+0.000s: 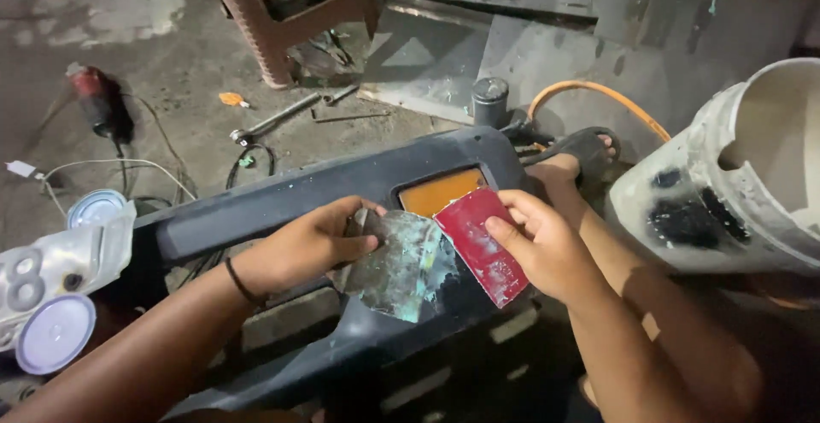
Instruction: The person applies a light blue body filler to a dark gray car bumper using a red plastic spreader. They repeatedly scoop filler from a metal putty knife held in the left hand and spread it onto the bumper surface.
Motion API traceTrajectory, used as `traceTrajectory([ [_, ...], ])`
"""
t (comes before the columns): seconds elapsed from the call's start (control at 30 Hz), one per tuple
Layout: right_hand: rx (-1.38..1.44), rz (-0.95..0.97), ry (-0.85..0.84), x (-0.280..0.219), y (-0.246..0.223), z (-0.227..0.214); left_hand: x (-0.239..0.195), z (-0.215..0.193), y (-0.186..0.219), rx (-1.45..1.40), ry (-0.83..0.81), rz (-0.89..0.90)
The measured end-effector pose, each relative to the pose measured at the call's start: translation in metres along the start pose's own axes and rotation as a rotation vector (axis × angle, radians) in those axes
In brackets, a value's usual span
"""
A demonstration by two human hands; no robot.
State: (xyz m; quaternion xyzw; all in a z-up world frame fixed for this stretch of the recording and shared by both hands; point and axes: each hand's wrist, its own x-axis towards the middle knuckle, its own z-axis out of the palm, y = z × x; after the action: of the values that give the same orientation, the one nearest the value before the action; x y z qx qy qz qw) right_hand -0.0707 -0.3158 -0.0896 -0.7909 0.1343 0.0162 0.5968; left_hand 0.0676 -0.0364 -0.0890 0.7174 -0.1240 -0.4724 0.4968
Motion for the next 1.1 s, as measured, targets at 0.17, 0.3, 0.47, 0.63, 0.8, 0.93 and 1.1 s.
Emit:
traceTrajectory([
  [0.17, 0.193, -0.045, -0.018, 0.008, 0.008, 0.013, -0.007, -0.007, -0.012, -0.113, 0.138, 0.041],
  [0.3, 0.214, -0.092, -0.03, 0.007, 0.026, 0.022, -0.022, -0.014, -0.02, -0.122, 0.249, 0.073],
  [0.47, -0.564, -0.58, 0.092, -0.021, 0.015, 0.046, -0.032, -0.032, -0.017, -0.194, 0.414, 0.123],
  [0.63, -0.825, -1.017, 0.05, -0.022, 0.021, 0.07, -0.045, -0.041, -0.001, -0.262, 0.599, 0.069],
  [0.8, -0.84, -0.99, 0.034, -0.021, 0.049, 0.081, -0.046, -0.04, 0.01, -0.276, 0.584, 0.079],
  [0.93, -0.865, -0.965, 0.031, -0.038, 0.061, 0.08, -0.033, -0.037, 0.005, -0.317, 0.566, 0.158],
  [1.1, -0.922, -0.888, -0.044, -0.055, 0.07, 0.069, -0.04, -0.014, 0.036, -0.179, 0.529, 0.005],
])
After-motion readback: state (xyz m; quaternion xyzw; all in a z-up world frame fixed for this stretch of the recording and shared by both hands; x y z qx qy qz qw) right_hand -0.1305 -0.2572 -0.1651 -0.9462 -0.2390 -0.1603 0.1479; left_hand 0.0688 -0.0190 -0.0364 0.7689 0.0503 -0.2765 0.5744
